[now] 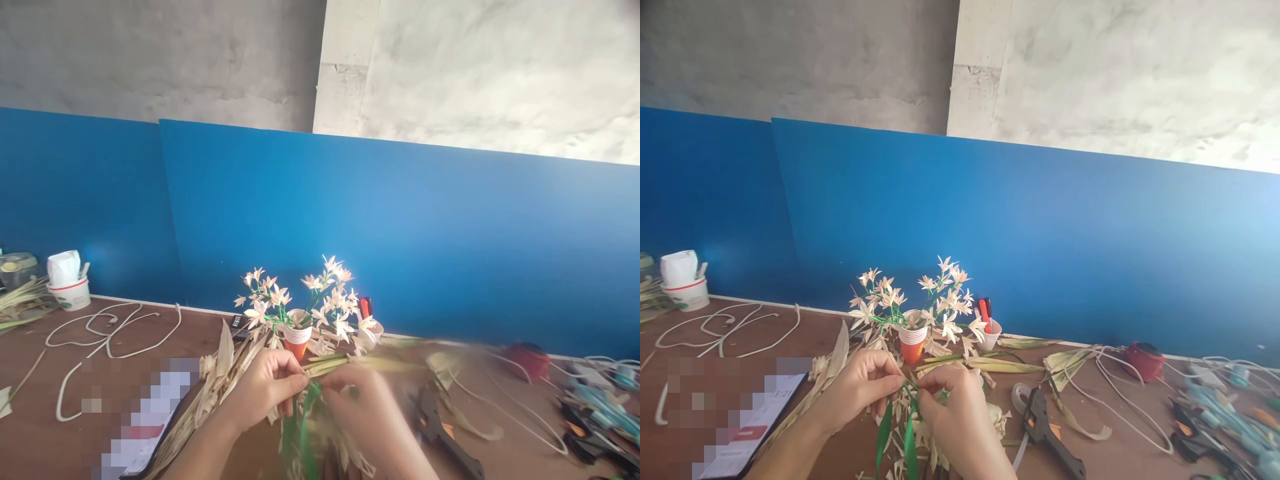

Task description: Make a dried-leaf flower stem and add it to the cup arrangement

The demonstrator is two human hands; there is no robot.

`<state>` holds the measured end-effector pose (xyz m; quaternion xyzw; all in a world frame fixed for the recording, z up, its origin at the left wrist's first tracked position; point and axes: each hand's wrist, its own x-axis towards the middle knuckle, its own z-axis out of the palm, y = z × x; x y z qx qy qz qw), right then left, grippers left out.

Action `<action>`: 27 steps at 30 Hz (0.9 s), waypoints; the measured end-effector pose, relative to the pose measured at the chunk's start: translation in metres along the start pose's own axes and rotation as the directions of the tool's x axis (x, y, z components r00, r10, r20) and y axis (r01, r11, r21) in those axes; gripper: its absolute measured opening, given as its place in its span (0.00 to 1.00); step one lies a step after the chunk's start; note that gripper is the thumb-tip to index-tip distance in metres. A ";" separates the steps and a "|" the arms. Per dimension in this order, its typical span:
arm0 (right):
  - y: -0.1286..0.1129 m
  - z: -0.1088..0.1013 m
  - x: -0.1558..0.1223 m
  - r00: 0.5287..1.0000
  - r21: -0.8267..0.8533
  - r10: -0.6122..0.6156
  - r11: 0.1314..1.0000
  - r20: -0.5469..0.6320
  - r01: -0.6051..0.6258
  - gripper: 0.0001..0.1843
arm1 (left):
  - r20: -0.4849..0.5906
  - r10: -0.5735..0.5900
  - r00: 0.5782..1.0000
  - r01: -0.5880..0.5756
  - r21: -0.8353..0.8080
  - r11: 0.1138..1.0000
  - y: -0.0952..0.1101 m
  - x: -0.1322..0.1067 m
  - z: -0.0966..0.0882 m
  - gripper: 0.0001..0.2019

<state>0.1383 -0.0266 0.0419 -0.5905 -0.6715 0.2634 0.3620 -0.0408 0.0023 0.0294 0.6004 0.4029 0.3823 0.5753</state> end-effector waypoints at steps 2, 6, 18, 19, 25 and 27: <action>-0.002 -0.001 -0.001 1.000 -0.009 -0.030 1.000 -0.006 0.030 0.12 | -0.006 0.005 1.000 -0.005 -0.011 1.000 0.000 0.001 0.000 0.11; -0.005 -0.002 -0.001 0.993 0.020 -0.111 0.994 0.046 0.110 0.12 | -0.011 -0.002 1.000 0.002 -0.014 1.000 0.000 0.001 0.001 0.11; 0.000 0.020 -0.002 0.858 -0.338 -0.443 0.874 -0.259 0.349 0.15 | -0.221 -0.003 0.975 -0.020 -0.101 0.995 -0.004 0.004 0.013 0.11; -0.001 0.023 -0.002 0.835 -0.365 -0.471 0.859 -0.286 0.359 0.13 | -0.242 -0.014 0.970 -0.016 -0.120 0.993 -0.004 0.005 0.015 0.12; -0.006 0.038 0.000 0.760 -0.401 -0.530 0.833 -0.377 0.382 0.08 | -0.328 -0.059 0.943 -0.008 -0.198 0.980 -0.006 0.005 0.023 0.12; -0.004 0.039 0.001 0.747 -0.398 -0.535 0.832 -0.393 0.386 0.09 | -0.344 -0.068 0.936 -0.005 -0.209 0.978 -0.006 0.005 0.025 0.12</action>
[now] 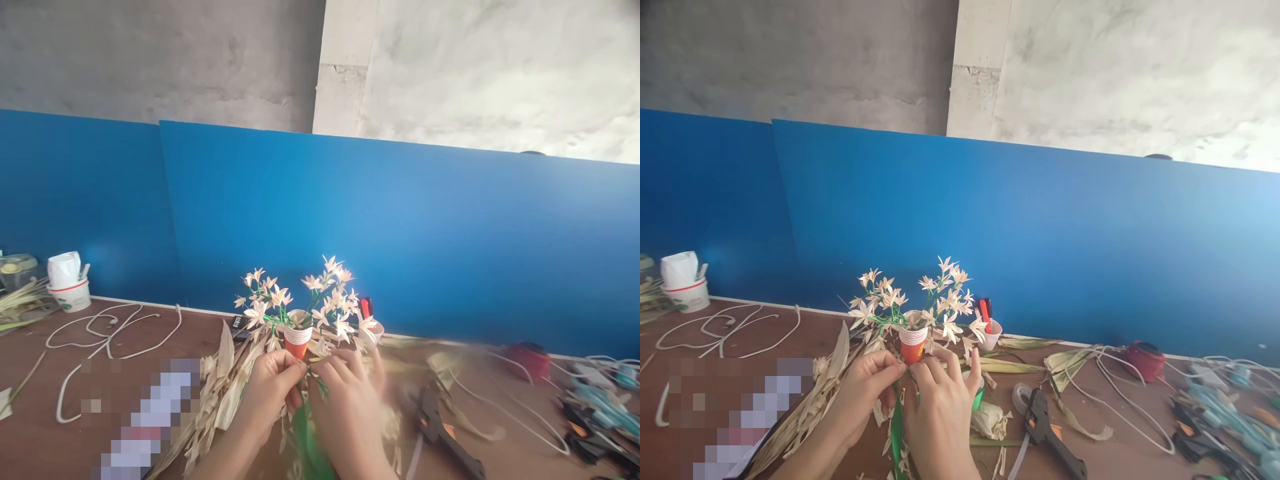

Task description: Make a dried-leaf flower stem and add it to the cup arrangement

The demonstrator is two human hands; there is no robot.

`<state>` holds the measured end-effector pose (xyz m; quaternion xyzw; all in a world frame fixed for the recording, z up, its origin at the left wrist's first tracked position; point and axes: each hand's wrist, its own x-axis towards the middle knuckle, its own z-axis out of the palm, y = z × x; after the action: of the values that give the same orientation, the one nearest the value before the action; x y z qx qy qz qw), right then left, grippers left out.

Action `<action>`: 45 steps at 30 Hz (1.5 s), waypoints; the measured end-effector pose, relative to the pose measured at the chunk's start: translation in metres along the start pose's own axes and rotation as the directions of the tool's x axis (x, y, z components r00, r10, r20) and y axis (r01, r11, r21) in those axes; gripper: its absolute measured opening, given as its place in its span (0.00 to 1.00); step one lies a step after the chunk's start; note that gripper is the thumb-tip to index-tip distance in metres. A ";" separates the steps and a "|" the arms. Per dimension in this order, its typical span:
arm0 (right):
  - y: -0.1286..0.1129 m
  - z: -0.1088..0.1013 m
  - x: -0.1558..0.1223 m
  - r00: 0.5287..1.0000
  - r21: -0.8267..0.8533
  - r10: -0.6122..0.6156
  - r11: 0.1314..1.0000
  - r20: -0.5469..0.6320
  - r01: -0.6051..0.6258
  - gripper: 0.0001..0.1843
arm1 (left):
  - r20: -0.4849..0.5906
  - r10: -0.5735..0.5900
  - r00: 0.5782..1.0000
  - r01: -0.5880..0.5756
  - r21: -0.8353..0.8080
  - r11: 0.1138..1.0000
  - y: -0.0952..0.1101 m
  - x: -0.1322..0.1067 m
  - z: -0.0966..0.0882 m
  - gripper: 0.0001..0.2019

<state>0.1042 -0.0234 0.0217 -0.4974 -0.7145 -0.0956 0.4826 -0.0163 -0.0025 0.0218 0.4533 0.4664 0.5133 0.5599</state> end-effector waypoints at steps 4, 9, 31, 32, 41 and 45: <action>0.003 0.001 0.000 1.000 0.002 -0.012 1.000 0.008 0.012 0.10 | -0.007 0.011 1.000 -0.011 0.015 1.000 0.000 -0.001 0.001 0.12; 0.007 0.001 0.001 0.999 0.029 -0.046 0.999 0.025 0.046 0.11 | 0.044 -0.003 0.999 0.001 0.046 0.999 0.003 0.000 -0.002 0.13; 0.015 -0.006 0.003 0.979 0.202 0.098 0.970 0.177 -0.133 0.09 | 0.267 0.105 0.958 -0.146 0.140 0.979 0.017 -0.001 -0.019 0.11; 0.015 -0.005 0.003 0.984 0.191 0.085 0.975 0.155 -0.114 0.09 | 0.253 0.109 0.961 -0.147 0.136 0.980 0.015 -0.001 -0.018 0.11; 0.008 -0.005 0.003 0.998 0.129 0.059 0.990 0.005 -0.059 0.11 | 0.265 0.090 0.960 -0.122 0.107 0.987 0.010 0.000 -0.017 0.09; 0.012 -0.007 0.002 0.977 0.234 0.151 0.955 0.152 -0.184 0.08 | 0.286 0.129 0.950 -0.168 0.114 0.979 0.014 0.000 -0.021 0.06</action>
<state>0.1181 -0.0208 0.0233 -0.4975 -0.7065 0.0686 0.4986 -0.0389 -0.0013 0.0327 0.5918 0.3822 0.4524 0.5468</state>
